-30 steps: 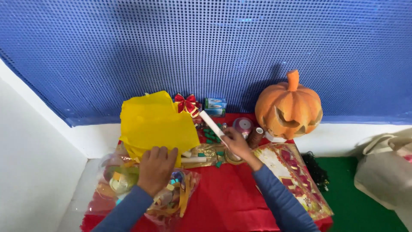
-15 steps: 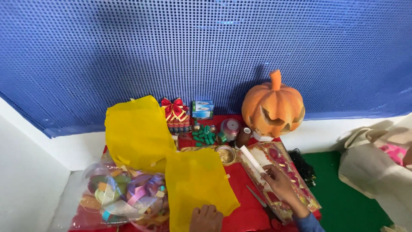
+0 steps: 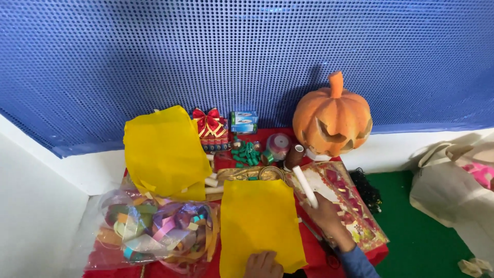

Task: Wrapping a white cylindrical tube with a yellow sheet of paper or thin material on a workspace.

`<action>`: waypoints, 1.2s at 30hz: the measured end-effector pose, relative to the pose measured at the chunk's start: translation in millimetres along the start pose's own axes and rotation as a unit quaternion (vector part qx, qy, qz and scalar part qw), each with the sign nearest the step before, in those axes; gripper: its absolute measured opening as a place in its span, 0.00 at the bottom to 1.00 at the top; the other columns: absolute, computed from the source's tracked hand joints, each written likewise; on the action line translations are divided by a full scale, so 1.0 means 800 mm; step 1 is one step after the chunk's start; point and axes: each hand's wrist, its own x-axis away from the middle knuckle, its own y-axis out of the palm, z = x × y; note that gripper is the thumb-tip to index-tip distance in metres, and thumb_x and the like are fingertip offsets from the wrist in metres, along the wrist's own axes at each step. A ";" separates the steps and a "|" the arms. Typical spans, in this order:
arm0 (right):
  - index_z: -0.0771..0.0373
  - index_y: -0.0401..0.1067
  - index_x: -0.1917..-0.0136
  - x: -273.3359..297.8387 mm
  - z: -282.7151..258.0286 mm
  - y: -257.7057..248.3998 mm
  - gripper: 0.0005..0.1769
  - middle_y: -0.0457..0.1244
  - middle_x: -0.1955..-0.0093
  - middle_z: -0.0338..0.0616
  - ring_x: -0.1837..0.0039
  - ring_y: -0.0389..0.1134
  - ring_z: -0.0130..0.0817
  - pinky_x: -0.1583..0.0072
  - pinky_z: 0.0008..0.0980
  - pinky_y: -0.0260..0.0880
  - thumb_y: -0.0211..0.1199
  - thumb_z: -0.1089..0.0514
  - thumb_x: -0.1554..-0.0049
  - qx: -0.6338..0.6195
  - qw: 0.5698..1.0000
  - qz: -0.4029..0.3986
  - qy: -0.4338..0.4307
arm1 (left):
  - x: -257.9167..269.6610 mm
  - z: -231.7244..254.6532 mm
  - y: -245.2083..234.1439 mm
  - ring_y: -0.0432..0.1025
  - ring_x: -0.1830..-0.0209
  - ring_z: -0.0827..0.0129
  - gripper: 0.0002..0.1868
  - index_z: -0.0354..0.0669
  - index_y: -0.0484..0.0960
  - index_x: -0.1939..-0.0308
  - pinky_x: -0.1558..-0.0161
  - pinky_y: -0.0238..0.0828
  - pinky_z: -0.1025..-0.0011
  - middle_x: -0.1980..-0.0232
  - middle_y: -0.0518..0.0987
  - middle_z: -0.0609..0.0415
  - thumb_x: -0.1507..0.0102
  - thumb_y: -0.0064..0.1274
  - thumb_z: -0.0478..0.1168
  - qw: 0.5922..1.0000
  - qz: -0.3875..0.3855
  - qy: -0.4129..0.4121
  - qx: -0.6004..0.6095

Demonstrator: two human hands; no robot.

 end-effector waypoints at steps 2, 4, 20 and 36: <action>0.51 0.72 0.35 -0.004 -0.019 0.008 0.29 0.72 0.40 0.48 0.41 0.74 0.47 0.47 0.43 0.70 0.64 0.36 0.45 0.038 0.999 0.008 -0.006 | -0.007 0.005 0.004 0.79 0.57 0.58 0.12 0.51 0.73 0.78 0.63 0.72 0.58 0.56 0.85 0.47 0.42 0.54 0.44 1.000 -0.017 -0.009 0.010; 0.49 0.74 0.48 -0.003 -0.039 0.011 0.16 0.72 0.55 0.43 0.56 0.73 0.39 0.56 0.39 0.66 0.67 0.41 0.44 0.035 0.999 0.013 -0.010 | -0.037 0.013 0.002 0.77 0.75 0.73 0.14 0.51 0.62 0.78 0.76 0.65 0.69 0.72 0.81 0.59 0.38 0.42 0.33 0.985 0.158 0.001 -0.065; 0.63 0.71 0.59 -0.097 -0.008 0.001 0.12 0.63 0.69 0.51 0.66 0.62 0.39 0.62 0.44 0.55 0.68 0.54 0.42 -0.035 0.924 0.321 -0.203 | 0.012 -0.034 0.008 0.75 0.43 0.46 0.15 0.58 0.88 0.53 0.52 0.70 0.44 0.41 0.81 0.44 0.41 0.61 0.53 0.986 -0.151 -0.060 0.033; 0.51 0.65 0.31 0.038 -0.047 0.033 0.24 0.66 0.35 0.43 0.38 0.69 0.45 0.39 0.43 0.67 0.55 0.53 0.41 0.106 0.924 -0.175 -0.322 | 0.003 -0.079 -0.061 0.52 0.23 0.55 0.28 0.68 0.68 0.31 0.34 0.56 0.44 0.21 0.55 0.53 0.32 0.43 0.65 0.832 -0.498 -0.245 -0.022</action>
